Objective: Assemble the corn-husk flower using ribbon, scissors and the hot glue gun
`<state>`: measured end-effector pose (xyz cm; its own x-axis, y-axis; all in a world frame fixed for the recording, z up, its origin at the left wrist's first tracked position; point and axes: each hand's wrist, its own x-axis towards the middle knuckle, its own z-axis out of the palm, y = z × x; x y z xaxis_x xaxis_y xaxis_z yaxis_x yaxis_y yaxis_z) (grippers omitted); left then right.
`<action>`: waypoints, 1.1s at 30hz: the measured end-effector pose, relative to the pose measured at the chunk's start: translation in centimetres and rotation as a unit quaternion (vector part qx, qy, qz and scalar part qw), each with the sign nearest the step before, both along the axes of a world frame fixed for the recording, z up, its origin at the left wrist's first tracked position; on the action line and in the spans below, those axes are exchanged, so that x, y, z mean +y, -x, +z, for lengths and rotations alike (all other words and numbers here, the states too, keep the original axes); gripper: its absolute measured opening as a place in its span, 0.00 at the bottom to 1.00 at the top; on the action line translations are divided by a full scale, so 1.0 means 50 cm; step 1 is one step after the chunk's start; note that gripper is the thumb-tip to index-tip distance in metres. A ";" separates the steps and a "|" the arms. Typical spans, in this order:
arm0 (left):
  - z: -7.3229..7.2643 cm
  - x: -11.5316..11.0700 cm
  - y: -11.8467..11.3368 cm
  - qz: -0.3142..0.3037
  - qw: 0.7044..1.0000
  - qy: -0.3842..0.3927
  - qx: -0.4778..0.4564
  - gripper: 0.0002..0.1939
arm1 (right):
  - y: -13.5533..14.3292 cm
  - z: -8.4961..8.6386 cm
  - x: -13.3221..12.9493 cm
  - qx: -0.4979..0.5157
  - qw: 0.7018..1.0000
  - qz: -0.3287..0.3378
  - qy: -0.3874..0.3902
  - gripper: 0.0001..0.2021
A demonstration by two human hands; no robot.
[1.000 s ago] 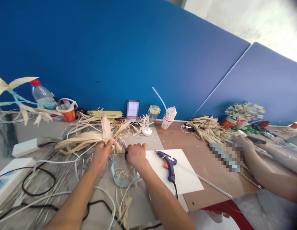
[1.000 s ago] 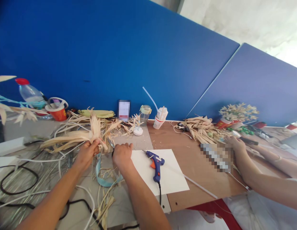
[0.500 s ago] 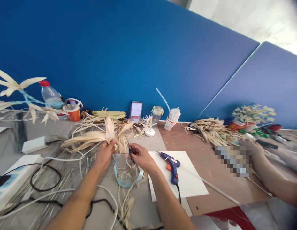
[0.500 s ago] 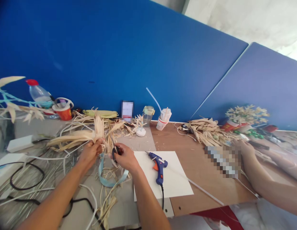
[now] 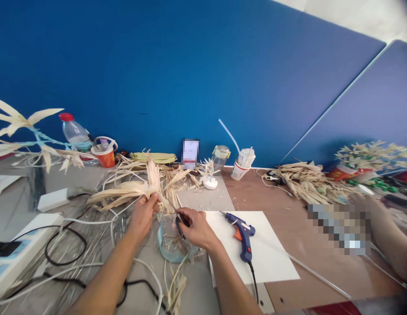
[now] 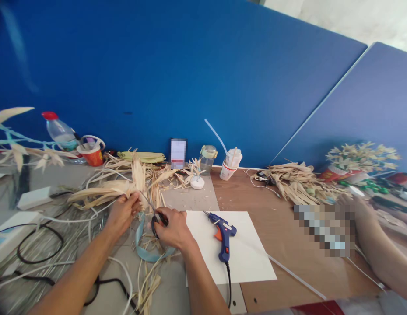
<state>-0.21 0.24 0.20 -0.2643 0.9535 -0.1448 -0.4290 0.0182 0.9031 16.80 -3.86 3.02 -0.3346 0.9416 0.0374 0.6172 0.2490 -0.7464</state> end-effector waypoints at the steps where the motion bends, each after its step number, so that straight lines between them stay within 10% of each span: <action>1: 0.000 0.000 0.000 0.004 1.000 0.001 0.002 0.16 | 0.000 0.004 -0.002 -0.013 1.000 0.001 0.004 0.14; 33: 0.004 -0.003 -0.003 0.016 0.999 -0.037 0.030 0.13 | 0.018 -0.029 -0.004 0.179 0.968 0.033 0.175 0.11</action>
